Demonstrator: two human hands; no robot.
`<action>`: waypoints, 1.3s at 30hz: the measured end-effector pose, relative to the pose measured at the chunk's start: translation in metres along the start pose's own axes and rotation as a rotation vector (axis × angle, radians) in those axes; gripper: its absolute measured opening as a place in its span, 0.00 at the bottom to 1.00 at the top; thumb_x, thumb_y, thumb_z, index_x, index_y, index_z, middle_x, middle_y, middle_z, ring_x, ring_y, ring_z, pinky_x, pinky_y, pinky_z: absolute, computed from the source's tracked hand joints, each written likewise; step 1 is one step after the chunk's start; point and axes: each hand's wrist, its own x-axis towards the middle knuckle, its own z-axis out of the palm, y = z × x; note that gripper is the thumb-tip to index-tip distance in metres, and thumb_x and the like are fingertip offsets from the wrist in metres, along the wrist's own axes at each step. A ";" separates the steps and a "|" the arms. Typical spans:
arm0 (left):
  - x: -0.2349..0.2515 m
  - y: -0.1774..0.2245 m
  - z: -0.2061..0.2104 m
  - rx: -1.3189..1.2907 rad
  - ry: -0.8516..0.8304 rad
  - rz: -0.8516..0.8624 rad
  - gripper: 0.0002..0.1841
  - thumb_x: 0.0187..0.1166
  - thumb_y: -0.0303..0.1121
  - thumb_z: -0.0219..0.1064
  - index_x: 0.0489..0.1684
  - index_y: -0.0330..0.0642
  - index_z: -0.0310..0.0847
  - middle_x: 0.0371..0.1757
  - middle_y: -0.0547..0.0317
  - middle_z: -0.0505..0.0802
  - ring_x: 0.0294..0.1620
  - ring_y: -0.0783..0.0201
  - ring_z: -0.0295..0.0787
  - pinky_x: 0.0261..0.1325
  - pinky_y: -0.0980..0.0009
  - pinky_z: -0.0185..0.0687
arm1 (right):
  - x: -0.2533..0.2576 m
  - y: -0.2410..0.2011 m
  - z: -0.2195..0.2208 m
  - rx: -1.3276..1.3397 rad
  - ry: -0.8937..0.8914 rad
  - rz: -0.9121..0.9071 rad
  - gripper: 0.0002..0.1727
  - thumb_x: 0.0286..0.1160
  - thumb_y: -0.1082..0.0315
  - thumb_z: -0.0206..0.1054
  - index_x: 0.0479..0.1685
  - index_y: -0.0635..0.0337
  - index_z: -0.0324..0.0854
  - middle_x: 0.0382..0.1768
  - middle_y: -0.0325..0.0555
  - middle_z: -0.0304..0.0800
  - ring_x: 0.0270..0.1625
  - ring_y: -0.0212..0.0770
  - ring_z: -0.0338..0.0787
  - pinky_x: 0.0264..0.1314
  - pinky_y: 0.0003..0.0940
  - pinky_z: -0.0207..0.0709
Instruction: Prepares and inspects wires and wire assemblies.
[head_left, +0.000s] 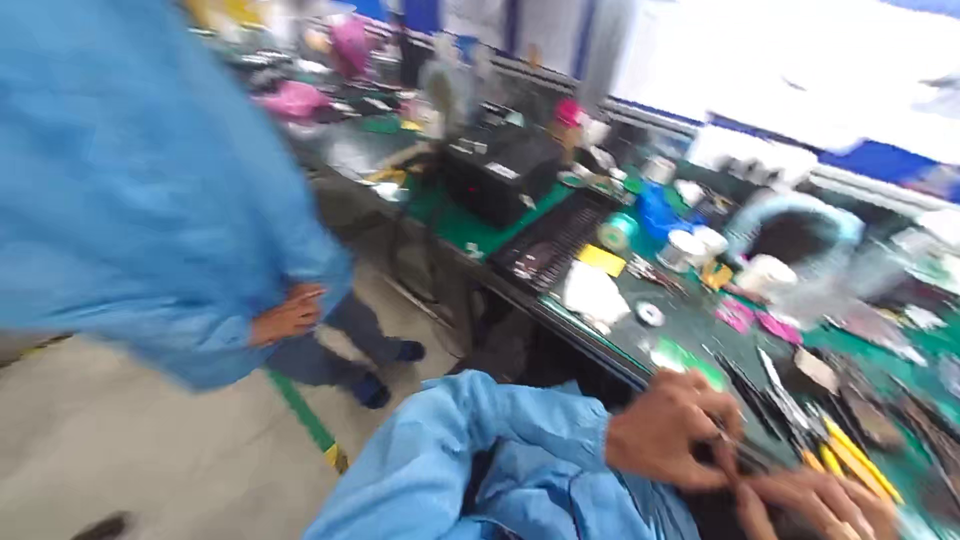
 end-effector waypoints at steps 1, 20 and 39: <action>0.001 -0.002 -0.002 -0.028 -0.030 -0.016 0.06 0.54 0.39 0.86 0.22 0.53 0.96 0.44 0.64 0.94 0.57 0.58 0.85 0.62 0.51 0.73 | 0.000 -0.001 0.002 -0.024 0.045 0.016 0.08 0.70 0.49 0.72 0.33 0.40 0.87 0.37 0.30 0.89 0.60 0.33 0.83 0.81 0.40 0.61; 0.003 -0.007 -0.006 -0.070 -0.179 -0.042 0.05 0.68 0.41 0.81 0.25 0.55 0.97 0.82 0.57 0.81 0.91 0.52 0.56 0.84 0.43 0.52 | -0.002 -0.003 0.008 0.061 0.072 0.149 0.04 0.68 0.56 0.71 0.29 0.40 0.88 0.36 0.30 0.90 0.64 0.40 0.82 0.80 0.54 0.56; -0.003 -0.006 0.000 -0.040 -0.079 -0.090 0.03 0.68 0.39 0.82 0.28 0.55 0.97 0.79 0.58 0.83 0.88 0.56 0.63 0.84 0.44 0.55 | -0.003 -0.008 0.019 0.135 0.167 0.291 0.05 0.68 0.60 0.71 0.28 0.45 0.89 0.35 0.32 0.90 0.57 0.40 0.83 0.66 0.45 0.67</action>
